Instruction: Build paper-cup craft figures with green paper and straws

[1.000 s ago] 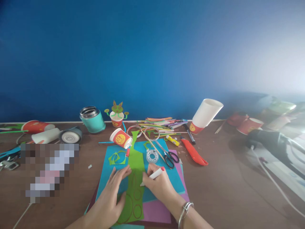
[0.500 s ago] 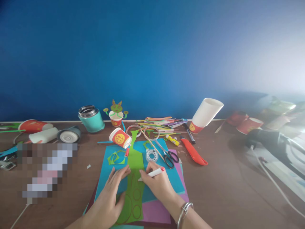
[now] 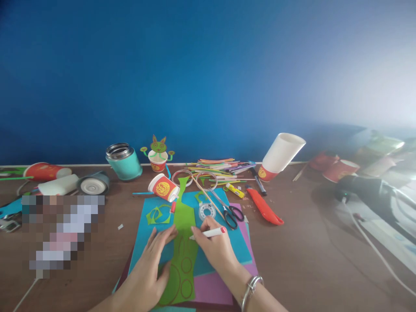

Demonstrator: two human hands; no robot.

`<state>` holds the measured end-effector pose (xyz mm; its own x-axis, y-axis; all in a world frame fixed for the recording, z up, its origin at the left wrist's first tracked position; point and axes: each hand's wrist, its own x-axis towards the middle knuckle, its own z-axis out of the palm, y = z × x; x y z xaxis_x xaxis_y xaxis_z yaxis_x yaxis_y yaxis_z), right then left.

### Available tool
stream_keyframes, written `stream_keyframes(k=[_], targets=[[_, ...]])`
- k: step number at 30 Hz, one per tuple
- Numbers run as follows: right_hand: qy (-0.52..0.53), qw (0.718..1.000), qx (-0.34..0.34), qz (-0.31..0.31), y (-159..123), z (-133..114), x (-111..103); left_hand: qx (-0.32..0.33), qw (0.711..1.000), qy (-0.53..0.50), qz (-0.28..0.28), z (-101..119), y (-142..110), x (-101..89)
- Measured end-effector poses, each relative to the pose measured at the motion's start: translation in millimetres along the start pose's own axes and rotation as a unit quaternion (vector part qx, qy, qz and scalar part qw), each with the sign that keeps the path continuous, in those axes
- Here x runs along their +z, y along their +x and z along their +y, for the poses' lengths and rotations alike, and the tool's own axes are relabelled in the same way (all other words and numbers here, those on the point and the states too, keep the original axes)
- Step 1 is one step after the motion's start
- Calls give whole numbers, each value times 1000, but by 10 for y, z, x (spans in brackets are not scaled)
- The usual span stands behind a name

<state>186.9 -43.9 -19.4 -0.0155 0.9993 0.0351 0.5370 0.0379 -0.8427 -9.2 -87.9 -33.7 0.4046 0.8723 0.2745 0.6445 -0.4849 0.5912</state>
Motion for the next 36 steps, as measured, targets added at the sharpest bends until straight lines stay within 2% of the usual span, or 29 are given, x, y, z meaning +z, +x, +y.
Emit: stream_keyframes(k=[14,36], targets=[[-3,1000,4,20,-3,-18,-1,-10,999,10,-30,7,-2,-7],[16,998,-12,54,-13,5,11,0,1000,1,-3,9,-1,-2]])
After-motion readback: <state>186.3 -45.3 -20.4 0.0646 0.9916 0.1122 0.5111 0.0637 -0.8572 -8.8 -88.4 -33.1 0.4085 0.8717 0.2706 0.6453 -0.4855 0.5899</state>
